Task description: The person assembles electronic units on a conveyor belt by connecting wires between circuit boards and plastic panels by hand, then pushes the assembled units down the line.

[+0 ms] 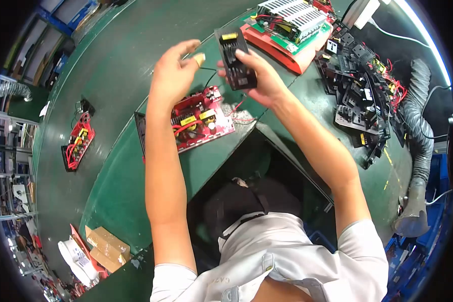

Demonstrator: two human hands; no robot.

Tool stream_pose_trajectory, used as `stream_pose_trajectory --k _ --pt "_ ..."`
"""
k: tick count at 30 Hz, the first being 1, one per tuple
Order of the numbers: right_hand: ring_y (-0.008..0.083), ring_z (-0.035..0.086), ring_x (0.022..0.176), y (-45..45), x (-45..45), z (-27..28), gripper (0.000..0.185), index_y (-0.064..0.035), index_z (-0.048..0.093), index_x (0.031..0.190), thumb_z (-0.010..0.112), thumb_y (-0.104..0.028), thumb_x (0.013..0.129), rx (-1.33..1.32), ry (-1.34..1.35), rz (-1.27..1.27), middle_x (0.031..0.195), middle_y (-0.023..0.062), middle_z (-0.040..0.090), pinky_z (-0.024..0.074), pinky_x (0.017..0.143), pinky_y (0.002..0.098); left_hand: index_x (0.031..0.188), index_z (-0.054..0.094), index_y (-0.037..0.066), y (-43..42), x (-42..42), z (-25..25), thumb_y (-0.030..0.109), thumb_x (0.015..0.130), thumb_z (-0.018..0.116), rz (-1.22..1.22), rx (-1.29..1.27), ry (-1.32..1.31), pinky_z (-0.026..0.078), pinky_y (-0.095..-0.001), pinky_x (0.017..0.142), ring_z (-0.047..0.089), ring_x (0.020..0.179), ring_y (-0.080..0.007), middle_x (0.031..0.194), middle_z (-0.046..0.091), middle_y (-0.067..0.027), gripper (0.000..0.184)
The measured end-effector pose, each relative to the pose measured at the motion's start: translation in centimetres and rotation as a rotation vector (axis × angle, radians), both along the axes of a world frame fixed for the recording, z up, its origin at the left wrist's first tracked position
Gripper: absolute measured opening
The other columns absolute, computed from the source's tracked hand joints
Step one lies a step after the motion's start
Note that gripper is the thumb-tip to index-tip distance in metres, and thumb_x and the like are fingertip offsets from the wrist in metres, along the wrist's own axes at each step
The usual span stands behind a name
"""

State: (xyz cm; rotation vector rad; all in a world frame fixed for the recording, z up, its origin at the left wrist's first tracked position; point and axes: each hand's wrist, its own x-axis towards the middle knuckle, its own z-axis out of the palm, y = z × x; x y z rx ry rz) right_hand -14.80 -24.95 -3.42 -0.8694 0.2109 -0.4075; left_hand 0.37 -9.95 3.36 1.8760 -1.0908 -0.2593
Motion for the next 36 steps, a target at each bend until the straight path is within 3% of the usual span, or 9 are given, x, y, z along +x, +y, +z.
stream_pose_trajectory --k 5,9,12,13,19,25,29,32,36 --pt "0.0314 0.069 0.107 -0.6 -0.3 -4.2 0.041 -0.0054 0.047 0.136 0.057 -0.028 0.103 0.082 0.000 -0.051 0.122 0.0200 0.065 0.0596 0.090 0.0424 0.119 0.071 0.007 -1.7 -1.2 -2.9 0.014 0.083 0.074 -0.064 0.052 -0.481 0.051 -0.0429 0.094 0.066 0.104 -0.0359 0.122 0.069 -0.0132 0.037" --pt "0.0307 0.068 0.107 -0.8 -0.4 -4.0 0.041 -0.0060 0.043 0.139 0.053 -0.028 0.105 0.115 -0.053 -0.040 0.124 0.0217 0.064 0.0592 0.092 0.0421 0.115 0.073 0.009 -2.2 -2.6 -4.2 0.017 0.082 0.075 -0.032 0.234 -0.700 0.051 -0.0432 0.092 0.066 0.102 -0.0347 0.114 0.071 -0.0119 0.033" --pt "0.0286 0.067 0.107 -0.9 -0.2 -4.3 0.041 -0.0062 0.043 0.140 0.052 -0.028 0.106 0.143 -0.049 -0.020 0.125 0.0213 0.063 0.0590 0.092 0.0410 0.110 0.075 0.009 -2.3 -2.2 -3.5 0.017 0.083 0.074 0.016 0.371 -0.614 0.051 -0.0432 0.091 0.066 0.102 -0.0353 0.105 0.073 -0.0126 0.028" --pt "0.0281 0.068 0.107 -0.8 -0.2 -4.4 0.041 -0.0061 0.044 0.139 0.052 -0.029 0.106 0.128 -0.044 -0.017 0.125 0.0210 0.063 0.0590 0.092 0.0408 0.106 0.076 0.008 -2.0 -1.6 -3.6 0.017 0.085 0.074 0.000 0.268 -0.573 0.052 -0.0431 0.086 0.067 0.098 -0.0356 0.100 0.073 -0.0132 0.024" --pt "0.0241 0.067 0.108 -0.6 0.0 -4.2 0.044 -0.0067 0.045 0.139 0.064 -0.016 0.100 0.038 0.016 -0.042 0.119 0.0107 0.061 0.0587 0.094 0.0393 0.108 0.076 0.005 -1.6 -0.3 -2.4 0.015 0.087 0.075 0.033 0.240 -0.379 0.052 -0.0340 0.080 0.070 0.085 -0.0250 0.095 0.073 -0.0124 0.023" --pt "0.0226 0.067 0.108 -0.4 0.2 -4.1 0.049 -0.0079 0.044 0.144 0.064 -0.015 0.100 0.064 0.022 -0.053 0.119 0.0073 0.058 0.0585 0.093 0.0374 0.112 0.076 0.005 -1.4 0.2 -2.0 0.015 0.088 0.074 -0.090 0.226 -0.196 0.052 -0.0311 0.081 0.068 0.085 -0.0167 0.097 0.074 -0.0087 0.026" --pt "0.0208 0.067 0.105 -0.5 0.5 -4.4 0.052 -0.0091 0.042 0.148 0.063 -0.018 0.101 0.051 0.003 -0.052 0.118 0.0058 0.057 0.0590 0.091 0.0346 0.114 0.075 0.004 -1.9 0.0 -2.9 0.014 0.089 0.074 -0.053 0.188 -0.099 0.053 -0.0306 0.085 0.071 0.092 -0.0166 0.102 0.075 -0.0093 0.027" --pt "0.0194 0.067 0.102 0.1 0.2 -3.8 0.054 -0.0095 0.040 0.150 0.062 -0.020 0.102 -0.052 0.029 -0.051 0.116 0.0050 0.057 0.0592 0.090 0.0332 0.109 0.075 0.003 -2.1 -0.3 -3.3 0.013 0.088 0.072 -0.057 0.142 -0.121 0.054 -0.0332 0.081 0.072 0.088 -0.0229 0.099 0.074 -0.0139 0.024" --pt "0.0187 0.068 0.098 0.2 0.0 -3.9 0.053 -0.0086 0.039 0.150 0.061 -0.021 0.103 -0.051 -0.025 0.038 0.115 0.0043 0.057 0.0604 0.084 0.0332 0.106 0.075 0.002 -2.2 -0.4 -3.4 0.010 0.087 0.072 -0.082 0.108 -0.158 0.053 -0.0334 0.078 0.070 0.083 -0.0223 0.092 0.072 -0.0123 0.021"
